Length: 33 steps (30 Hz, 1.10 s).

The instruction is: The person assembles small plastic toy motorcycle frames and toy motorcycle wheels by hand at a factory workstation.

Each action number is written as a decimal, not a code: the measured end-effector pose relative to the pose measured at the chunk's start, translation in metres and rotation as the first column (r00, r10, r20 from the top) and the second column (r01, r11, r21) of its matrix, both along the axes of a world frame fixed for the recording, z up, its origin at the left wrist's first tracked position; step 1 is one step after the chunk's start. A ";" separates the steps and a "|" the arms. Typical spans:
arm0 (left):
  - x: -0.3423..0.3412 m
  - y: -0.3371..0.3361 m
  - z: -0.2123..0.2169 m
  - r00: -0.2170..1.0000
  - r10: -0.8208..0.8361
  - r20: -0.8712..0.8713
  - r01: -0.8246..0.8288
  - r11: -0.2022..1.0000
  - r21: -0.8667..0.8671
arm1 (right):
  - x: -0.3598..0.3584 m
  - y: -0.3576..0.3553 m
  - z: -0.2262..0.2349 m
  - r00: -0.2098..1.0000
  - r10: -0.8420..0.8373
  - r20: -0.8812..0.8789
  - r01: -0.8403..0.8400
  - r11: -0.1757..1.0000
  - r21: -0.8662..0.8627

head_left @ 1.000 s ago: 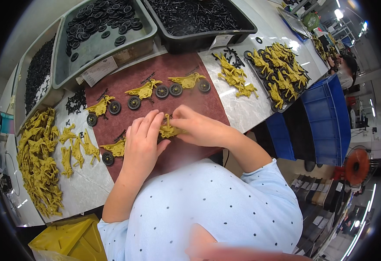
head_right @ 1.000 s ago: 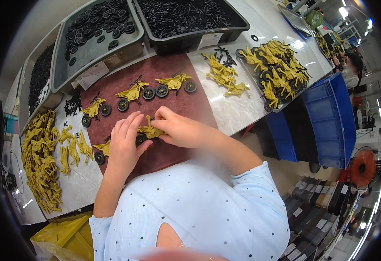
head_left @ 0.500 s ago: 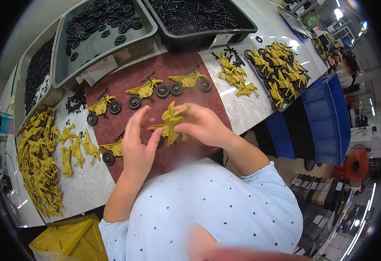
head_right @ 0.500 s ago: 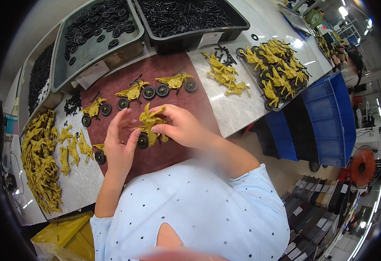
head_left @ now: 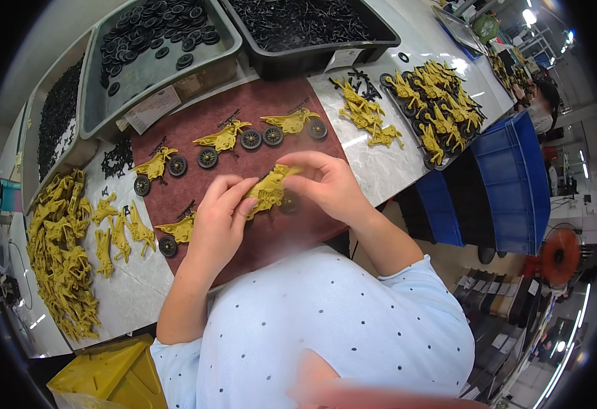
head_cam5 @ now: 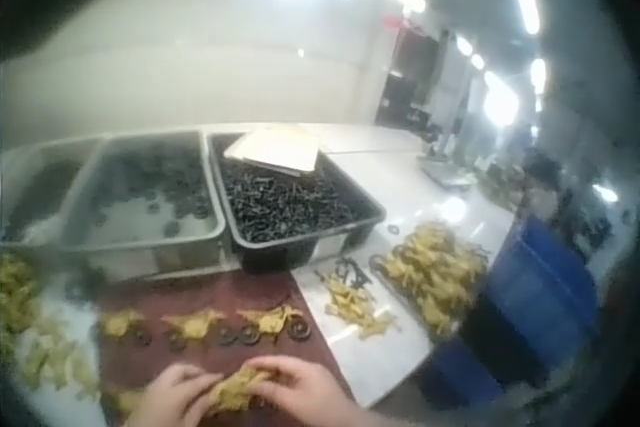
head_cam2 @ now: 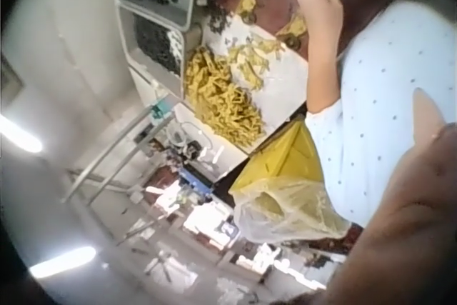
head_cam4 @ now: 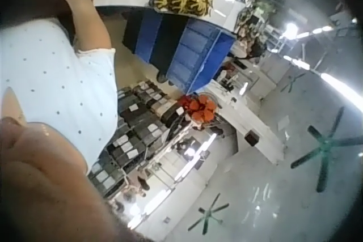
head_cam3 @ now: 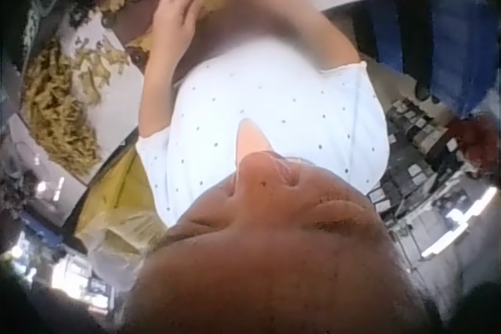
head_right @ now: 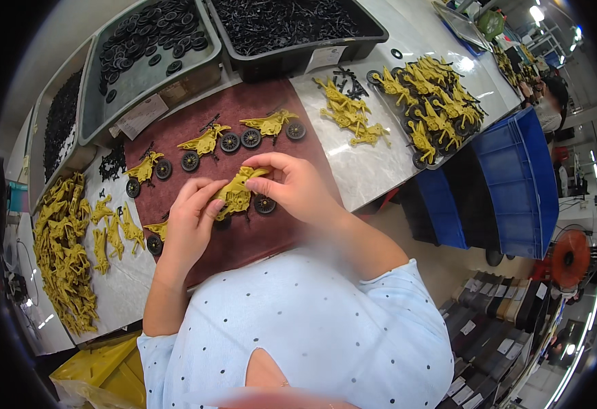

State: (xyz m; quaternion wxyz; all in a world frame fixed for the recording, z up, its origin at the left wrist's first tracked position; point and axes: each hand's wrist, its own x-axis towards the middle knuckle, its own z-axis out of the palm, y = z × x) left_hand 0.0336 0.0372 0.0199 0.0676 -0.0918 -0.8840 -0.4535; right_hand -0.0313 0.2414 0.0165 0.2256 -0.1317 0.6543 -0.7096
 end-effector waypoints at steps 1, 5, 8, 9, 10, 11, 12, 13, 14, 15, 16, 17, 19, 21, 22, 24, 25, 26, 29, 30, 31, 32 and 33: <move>-0.001 0.003 -0.002 0.993 0.032 -0.116 -0.040 0.997 -0.071 | 0.000 -0.002 0.000 1.000 -0.003 0.000 0.003 1.000 -0.001; -0.003 0.008 -0.008 0.940 -0.032 -0.340 -0.125 0.894 -0.430 | -0.001 -0.008 -0.015 0.996 -0.046 0.078 0.044 0.999 0.028; -0.003 0.006 -0.016 0.937 -0.072 -0.341 -0.106 0.874 -0.475 | 0.005 -0.011 -0.019 0.995 -0.061 0.075 0.056 0.996 0.066; -0.003 0.005 -0.018 0.938 -0.071 -0.339 -0.105 0.874 -0.475 | 0.007 -0.012 -0.019 0.997 -0.074 0.027 0.069 0.987 0.144; -0.003 0.002 -0.020 0.938 -0.121 -0.326 -0.071 0.852 -0.519 | 0.007 -0.012 -0.022 0.997 -0.073 0.029 0.068 0.987 0.144; -0.004 0.001 -0.022 0.935 -0.171 -0.311 -0.036 0.827 -0.560 | 0.007 -0.012 -0.027 0.981 -0.063 -0.182 0.108 0.962 0.250; -0.005 0.000 -0.023 0.935 -0.172 -0.310 -0.033 0.828 -0.560 | 0.007 -0.011 -0.029 0.924 -0.026 -0.383 0.168 0.924 0.342; -0.006 -0.001 -0.023 0.928 -0.201 -0.315 -0.020 0.815 -0.579 | 0.007 -0.010 -0.029 0.924 -0.028 -0.381 0.170 0.924 0.342; -0.007 -0.002 -0.024 0.920 -0.228 -0.319 -0.009 0.801 -0.598 | 0.007 -0.009 -0.028 0.911 0.022 -0.412 0.162 0.899 0.406; -0.008 -0.003 -0.026 0.920 -0.229 -0.319 -0.008 0.801 -0.598 | 0.007 -0.009 -0.028 0.896 0.074 -0.438 0.156 0.870 0.468; -0.008 -0.004 -0.027 0.922 -0.239 -0.305 0.002 0.790 -0.613 | 0.007 -0.008 -0.031 0.896 0.073 -0.437 0.157 0.870 0.468; -0.009 -0.004 -0.029 0.924 -0.249 -0.290 0.013 0.778 -0.628 | 0.008 -0.008 -0.036 0.863 0.090 -0.498 0.189 0.855 0.483; -0.009 -0.004 -0.031 0.921 -0.258 -0.294 0.011 0.768 -0.640 | 0.009 -0.009 -0.040 0.825 0.108 -0.554 0.223 0.839 0.496; -0.009 -0.004 -0.032 0.918 -0.263 -0.296 0.006 0.758 -0.653 | 0.010 -0.010 -0.042 0.800 0.128 -0.586 0.266 0.800 0.538; -0.009 -0.003 -0.032 0.920 -0.266 -0.289 0.013 0.757 -0.653 | 0.010 -0.010 -0.044 0.801 0.128 -0.585 0.265 0.800 0.538; -0.009 -0.003 -0.033 0.921 -0.269 -0.283 0.020 0.757 -0.653 | 0.011 -0.011 -0.048 0.753 0.144 -0.642 0.308 0.785 0.537; -0.008 -0.003 -0.033 0.924 -0.265 -0.277 0.022 0.757 -0.653 | 0.011 -0.011 -0.047 0.754 0.144 -0.641 0.308 0.785 0.538; -0.008 -0.003 -0.033 0.927 -0.261 -0.271 0.023 0.757 -0.653 | 0.013 -0.012 -0.045 0.756 0.153 -0.637 0.310 0.773 0.553; -0.007 -0.002 -0.033 0.939 -0.254 -0.234 0.052 0.774 -0.630 | 0.013 -0.013 -0.044 0.756 0.167 -0.633 0.311 0.758 0.573; -0.007 -0.001 -0.033 0.939 -0.253 -0.234 0.052 0.775 -0.630 | 0.012 -0.014 -0.044 0.754 0.172 -0.634 0.312 0.755 0.576; -0.006 -0.001 -0.032 0.941 -0.249 -0.230 0.053 0.779 -0.625 | 0.012 -0.014 -0.045 0.754 0.173 -0.634 0.311 0.755 0.577; -0.006 0.000 -0.032 0.943 -0.245 -0.225 0.055 0.783 -0.620 | 0.011 -0.014 -0.045 0.751 0.175 -0.637 0.316 0.751 0.580; -0.006 0.000 -0.032 0.943 -0.245 -0.225 0.055 0.783 -0.619 | 0.011 -0.014 -0.045 0.748 0.177 -0.639 0.322 0.746 0.583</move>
